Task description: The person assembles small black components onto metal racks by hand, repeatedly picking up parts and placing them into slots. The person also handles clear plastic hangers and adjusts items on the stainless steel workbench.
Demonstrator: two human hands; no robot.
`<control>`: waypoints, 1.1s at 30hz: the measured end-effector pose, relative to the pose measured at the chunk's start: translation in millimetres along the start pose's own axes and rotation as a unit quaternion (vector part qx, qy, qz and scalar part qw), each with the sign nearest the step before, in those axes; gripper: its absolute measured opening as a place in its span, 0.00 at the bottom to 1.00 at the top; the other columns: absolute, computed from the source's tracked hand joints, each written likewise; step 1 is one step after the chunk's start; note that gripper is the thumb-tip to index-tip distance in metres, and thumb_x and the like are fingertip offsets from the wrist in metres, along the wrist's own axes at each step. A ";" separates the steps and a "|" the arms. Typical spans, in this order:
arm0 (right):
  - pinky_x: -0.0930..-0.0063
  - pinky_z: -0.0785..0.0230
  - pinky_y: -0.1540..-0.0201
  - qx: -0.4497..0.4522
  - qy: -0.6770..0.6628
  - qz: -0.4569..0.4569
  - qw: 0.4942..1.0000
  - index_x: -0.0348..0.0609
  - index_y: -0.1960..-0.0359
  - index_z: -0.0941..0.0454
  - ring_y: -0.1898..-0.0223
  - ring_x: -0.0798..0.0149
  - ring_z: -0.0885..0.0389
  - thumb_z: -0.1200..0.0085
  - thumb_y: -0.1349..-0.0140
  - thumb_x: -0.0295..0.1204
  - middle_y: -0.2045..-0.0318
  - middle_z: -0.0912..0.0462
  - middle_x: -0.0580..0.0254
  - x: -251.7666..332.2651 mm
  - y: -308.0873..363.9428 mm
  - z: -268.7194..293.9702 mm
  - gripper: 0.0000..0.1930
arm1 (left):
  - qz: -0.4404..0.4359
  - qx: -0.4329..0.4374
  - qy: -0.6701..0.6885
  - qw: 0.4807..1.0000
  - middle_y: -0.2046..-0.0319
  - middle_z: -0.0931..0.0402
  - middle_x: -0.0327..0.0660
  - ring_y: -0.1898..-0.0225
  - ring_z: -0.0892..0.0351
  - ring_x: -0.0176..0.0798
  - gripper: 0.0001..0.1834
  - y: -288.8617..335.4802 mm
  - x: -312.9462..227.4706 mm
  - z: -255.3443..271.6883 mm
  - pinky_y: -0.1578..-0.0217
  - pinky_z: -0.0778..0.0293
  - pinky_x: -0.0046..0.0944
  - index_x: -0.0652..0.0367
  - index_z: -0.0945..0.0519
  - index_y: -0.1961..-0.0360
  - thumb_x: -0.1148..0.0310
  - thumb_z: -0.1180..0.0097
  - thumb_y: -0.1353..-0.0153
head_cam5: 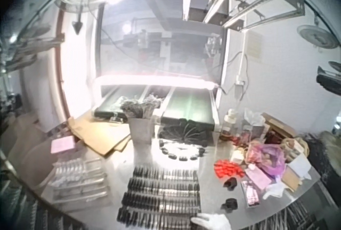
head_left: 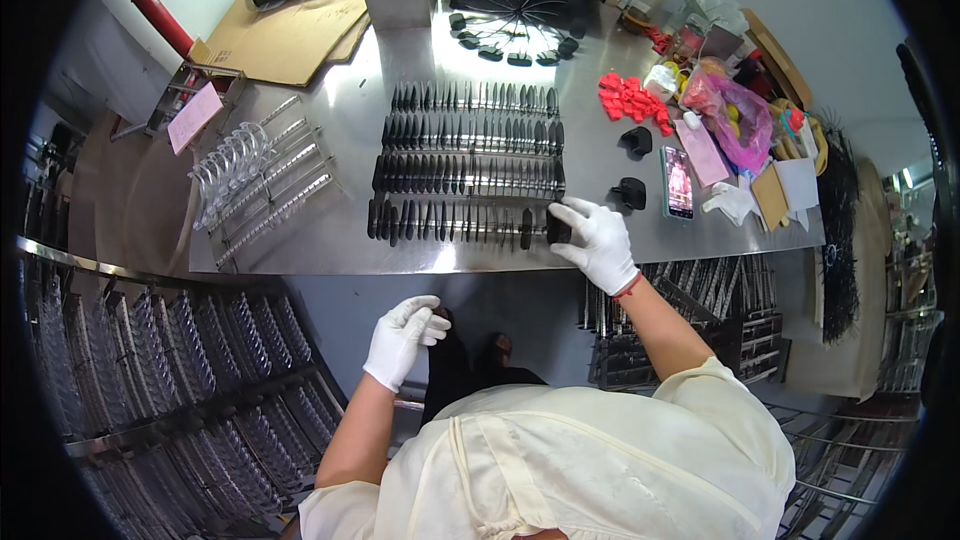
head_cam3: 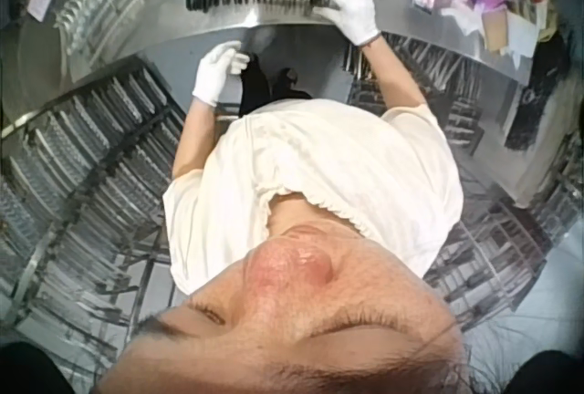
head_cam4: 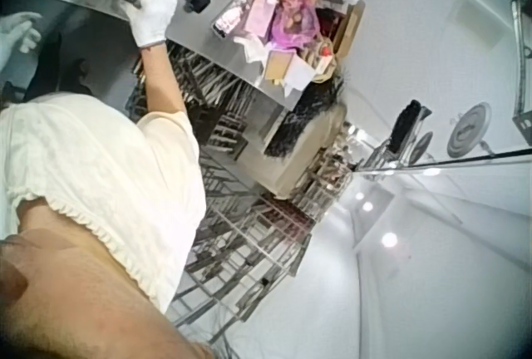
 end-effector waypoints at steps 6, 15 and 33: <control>0.54 0.28 0.46 0.049 0.104 0.090 0.989 0.60 0.38 0.24 0.47 0.48 0.21 0.27 0.54 0.46 0.40 0.25 0.47 16.2 9.8 0.7 0.37 | -0.249 -0.118 -0.296 0.915 0.61 0.14 0.45 0.60 0.14 0.36 0.16 -12.4 -62.4 -25.9 0.54 0.20 0.35 0.63 0.20 0.44 0.71 0.45 0.31; 0.56 0.29 0.43 -0.014 0.091 -0.119 0.989 0.40 0.30 0.39 0.45 0.50 0.22 0.29 0.49 0.51 0.45 0.23 0.52 -16.3 33.6 -10.6 0.49 | -0.494 0.063 -0.612 0.614 0.36 0.29 0.46 0.32 0.34 0.51 0.40 -58.6 -103.3 -110.4 0.35 0.41 0.65 0.59 0.29 0.36 0.58 0.30 0.49; 0.42 0.24 0.52 -0.034 0.005 -0.402 0.915 0.42 0.55 0.18 0.61 0.34 0.15 0.52 0.33 0.40 0.67 0.15 0.35 50.2 -15.8 -47.7 0.17 | -0.567 -0.039 -0.623 0.537 0.39 0.28 0.53 0.34 0.33 0.59 0.44 -97.3 -194.9 -113.8 0.39 0.43 0.76 0.54 0.27 0.36 0.38 0.36 0.48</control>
Point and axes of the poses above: each hand's wrist, its own y-axis away from the middle knuckle, its own z-axis out of the back of the hand, x = y × z, the point moved 4 cm from there along -y, towards the middle knuckle
